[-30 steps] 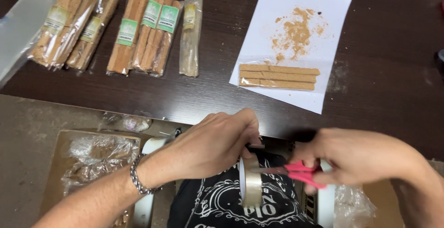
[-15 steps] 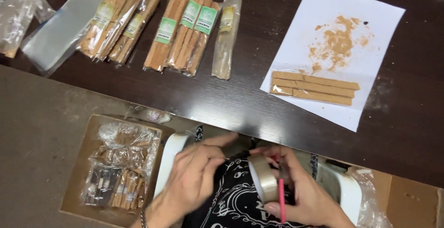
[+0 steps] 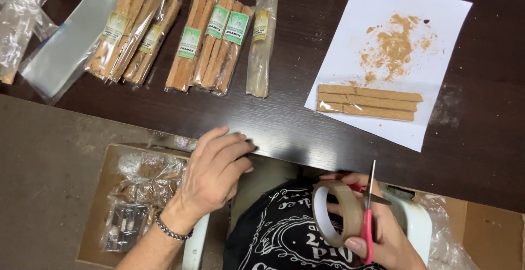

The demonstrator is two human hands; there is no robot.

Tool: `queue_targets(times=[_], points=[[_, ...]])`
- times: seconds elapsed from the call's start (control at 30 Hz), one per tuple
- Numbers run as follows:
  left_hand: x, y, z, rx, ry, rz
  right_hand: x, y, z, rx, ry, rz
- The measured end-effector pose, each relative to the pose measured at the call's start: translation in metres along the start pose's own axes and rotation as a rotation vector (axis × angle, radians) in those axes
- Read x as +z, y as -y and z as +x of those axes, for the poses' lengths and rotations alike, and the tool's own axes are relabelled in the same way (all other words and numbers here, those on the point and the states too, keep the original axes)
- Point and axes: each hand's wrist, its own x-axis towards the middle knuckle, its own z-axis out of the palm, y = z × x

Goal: The person places wooden sticks into clear plastic sleeves, then uses tape and scissors to seal the ends of the sleeves.

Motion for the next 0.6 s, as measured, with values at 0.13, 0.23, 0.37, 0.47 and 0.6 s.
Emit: queue_targets(times=[0.13, 0.23, 0.37, 0.47, 0.6], points=[[0.000, 0.003, -0.002, 0.029, 0.008, 0.017, -0.002, 0.002, 0.001, 0.021, -0.008, -0.041], [0.007, 0.007, -0.005, 0.020, 0.002, -0.004, 0.000, 0.004, 0.004, 0.022, 0.018, -0.019], [0.011, 0.008, -0.012, 0.000, 0.039, -0.012, 0.000, 0.007, 0.004, 0.017, 0.028, -0.044], [0.011, 0.007, -0.013, -0.020, 0.069, -0.029, 0.000, 0.006, 0.004, 0.017, 0.034, -0.065], [0.006, 0.002, -0.009, -0.014, 0.149, -0.011, 0.005, 0.009, 0.005, 0.007, 0.030, -0.069]])
